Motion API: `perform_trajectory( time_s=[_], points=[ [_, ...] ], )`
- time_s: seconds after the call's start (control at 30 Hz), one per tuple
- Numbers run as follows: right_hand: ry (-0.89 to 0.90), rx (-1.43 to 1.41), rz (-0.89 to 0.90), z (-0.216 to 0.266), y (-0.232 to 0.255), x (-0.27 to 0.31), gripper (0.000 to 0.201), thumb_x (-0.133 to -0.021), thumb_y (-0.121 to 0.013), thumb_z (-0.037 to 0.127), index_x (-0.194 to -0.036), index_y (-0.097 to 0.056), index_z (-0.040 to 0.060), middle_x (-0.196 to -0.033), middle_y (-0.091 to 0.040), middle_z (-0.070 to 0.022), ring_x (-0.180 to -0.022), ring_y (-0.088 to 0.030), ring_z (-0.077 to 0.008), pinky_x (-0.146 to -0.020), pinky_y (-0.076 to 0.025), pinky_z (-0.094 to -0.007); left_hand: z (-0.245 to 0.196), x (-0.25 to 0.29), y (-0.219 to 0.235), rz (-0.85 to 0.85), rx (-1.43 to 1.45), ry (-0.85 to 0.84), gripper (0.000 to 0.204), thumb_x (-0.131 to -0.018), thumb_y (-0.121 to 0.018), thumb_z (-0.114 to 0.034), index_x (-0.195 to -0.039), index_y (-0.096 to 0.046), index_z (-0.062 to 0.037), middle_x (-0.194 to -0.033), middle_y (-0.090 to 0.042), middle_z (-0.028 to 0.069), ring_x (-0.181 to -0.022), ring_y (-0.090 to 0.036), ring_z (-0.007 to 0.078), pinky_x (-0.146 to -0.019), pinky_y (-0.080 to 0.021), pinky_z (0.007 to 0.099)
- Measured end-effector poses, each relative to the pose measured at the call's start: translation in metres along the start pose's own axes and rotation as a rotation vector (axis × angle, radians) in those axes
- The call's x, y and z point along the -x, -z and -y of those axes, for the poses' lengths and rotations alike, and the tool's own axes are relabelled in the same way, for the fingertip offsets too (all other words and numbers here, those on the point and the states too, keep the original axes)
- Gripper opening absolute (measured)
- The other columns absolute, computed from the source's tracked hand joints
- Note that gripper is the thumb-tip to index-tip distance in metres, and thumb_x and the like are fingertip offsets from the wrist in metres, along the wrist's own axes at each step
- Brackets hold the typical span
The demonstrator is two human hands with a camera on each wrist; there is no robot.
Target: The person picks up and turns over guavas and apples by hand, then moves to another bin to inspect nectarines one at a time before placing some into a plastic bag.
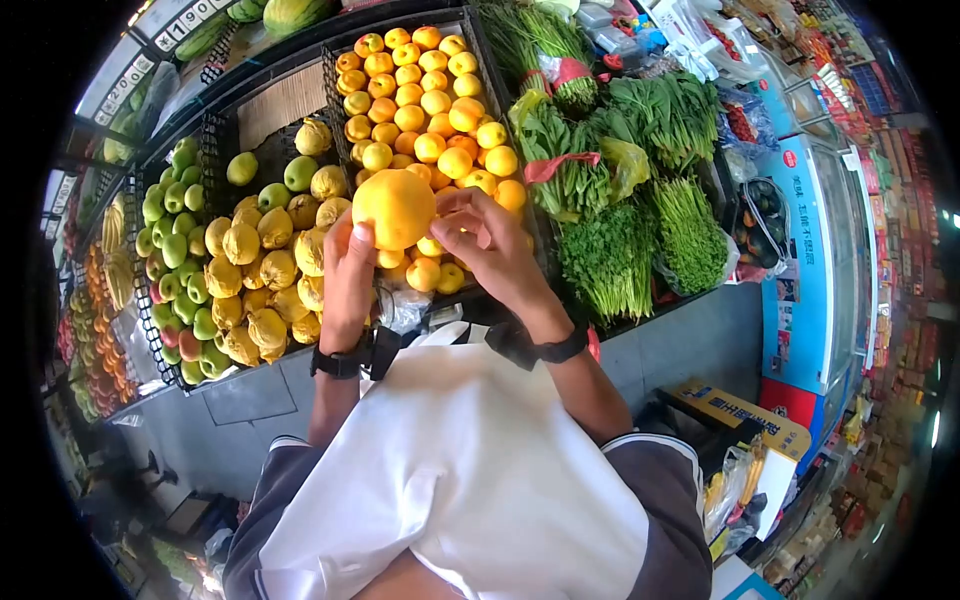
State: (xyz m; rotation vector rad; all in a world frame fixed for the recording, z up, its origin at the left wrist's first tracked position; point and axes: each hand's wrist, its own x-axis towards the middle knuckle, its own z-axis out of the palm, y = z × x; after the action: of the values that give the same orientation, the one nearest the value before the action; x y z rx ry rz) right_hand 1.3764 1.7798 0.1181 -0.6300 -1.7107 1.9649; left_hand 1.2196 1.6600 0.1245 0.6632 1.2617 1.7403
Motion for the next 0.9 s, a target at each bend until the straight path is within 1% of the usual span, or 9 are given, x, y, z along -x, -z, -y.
perform_trajectory(
  time_s=[0.1,0.17,0.3,0.37,0.43,0.5,0.6,0.77,0.9],
  points=[
    [0.024,-0.046,-0.041,-0.003,-0.007,0.003,0.033,-0.102,-0.06,0.023,-0.126,-0.056,0.0005,-0.111,-0.061,-0.0034,-0.099,-0.065,-0.0147,-0.084,-0.054,-0.0269,0.014,0.005,0.0,-0.058,0.038,-0.003,0.056,-0.099,-0.061,-0.037,-0.129,-0.056,0.009,-0.116,-0.067,0.0127,-0.108,-0.062,0.0168,-0.096,-0.048,0.0306],
    [-0.091,-0.081,-0.064,0.005,-0.008,0.001,0.036,-0.103,-0.059,0.026,-0.128,-0.055,0.0008,-0.113,-0.062,-0.0041,-0.096,-0.067,-0.0146,-0.079,-0.057,-0.0278,0.015,-0.001,0.003,-0.02,0.064,-0.005,0.054,-0.098,-0.062,-0.035,-0.13,-0.056,0.0084,-0.118,-0.067,0.0127,-0.108,-0.062,0.0179,-0.097,-0.048,0.0302],
    [-0.298,-0.426,0.026,0.004,0.005,-0.019,0.048,-0.104,-0.054,0.038,-0.136,-0.048,0.0039,-0.117,-0.065,-0.0089,-0.093,-0.069,-0.016,-0.073,-0.061,-0.0306,0.008,-0.018,0.001,0.084,0.021,-0.082,0.065,-0.081,-0.08,0.0,-0.137,-0.048,0.0008,-0.131,-0.06,0.0115,-0.119,-0.058,0.0193,-0.101,-0.048,0.0339],
    [-0.353,-0.499,0.116,0.013,0.015,-0.033,0.053,-0.1,-0.062,0.036,-0.14,-0.045,0.0047,-0.12,-0.063,-0.0094,-0.097,-0.069,-0.0158,-0.076,-0.062,-0.0344,0.013,-0.031,0.009,0.145,-0.308,-0.205,0.074,-0.073,-0.083,0.005,-0.138,-0.05,-0.0064,-0.136,-0.059,0.0095,-0.122,-0.059,0.0225,-0.098,-0.049,0.032],
    [-0.224,-0.316,0.09,0.013,0.016,-0.052,0.054,-0.096,-0.068,0.031,-0.138,-0.046,0.0046,-0.123,-0.06,-0.0089,-0.102,-0.067,-0.0148,-0.08,-0.061,-0.0344,0.008,-0.049,0.014,0.205,-0.638,-0.386,0.082,-0.067,-0.082,0.008,-0.14,-0.051,-0.0113,-0.141,-0.056,0.0083,-0.121,-0.06,0.0258,-0.091,-0.051,0.0313],
    [-0.11,-0.173,0.063,0.007,0.026,-0.076,0.061,-0.085,-0.081,0.022,-0.134,-0.049,0.0042,-0.127,-0.055,-0.0073,-0.111,-0.061,-0.0141,-0.088,-0.057,-0.0322,0.009,-0.072,0.013,0.14,-0.661,-0.376,0.08,-0.069,-0.08,0.009,-0.14,-0.05,-0.0099,-0.141,-0.055,0.0092,-0.119,-0.06,0.0257,-0.087,-0.052,0.0318],
    [0.135,0.144,0.018,0.006,0.046,-0.128,0.062,-0.082,-0.083,0.02,-0.131,-0.05,0.0035,-0.127,-0.056,-0.0073,-0.114,-0.059,-0.0152,-0.093,-0.053,-0.0303,0.009,-0.112,0.003,0.054,-0.559,-0.245,0.07,-0.077,-0.076,0.009,-0.139,-0.047,-0.0041,-0.134,-0.057,0.0114,-0.109,-0.065,0.0223,-0.077,-0.054,0.0292],
    [0.343,0.648,0.129,0.005,0.103,-0.254,0.067,-0.069,-0.091,0.029,-0.117,-0.053,0.0019,-0.114,-0.066,-0.0154,-0.107,-0.065,-0.0323,-0.095,-0.05,-0.0392,0.039,-0.227,0.013,-0.011,-0.476,-0.136,0.067,-0.078,-0.078,0.006,-0.138,-0.048,-0.0036,-0.129,-0.06,0.0087,-0.108,-0.066,0.0196,-0.075,-0.054,0.027],
    [0.274,0.798,0.188,-0.037,0.154,-0.375,0.068,-0.065,-0.091,0.024,-0.12,-0.059,0.0022,-0.11,-0.069,-0.0175,-0.105,-0.067,-0.0299,-0.093,-0.051,-0.0377,0.092,-0.346,0.033,-0.03,-0.616,-0.163,0.069,-0.082,-0.079,0.0,-0.142,-0.046,-0.004,-0.133,-0.057,0.0111,-0.113,-0.064,0.0214,-0.083,-0.057,0.0299]
  ],
)
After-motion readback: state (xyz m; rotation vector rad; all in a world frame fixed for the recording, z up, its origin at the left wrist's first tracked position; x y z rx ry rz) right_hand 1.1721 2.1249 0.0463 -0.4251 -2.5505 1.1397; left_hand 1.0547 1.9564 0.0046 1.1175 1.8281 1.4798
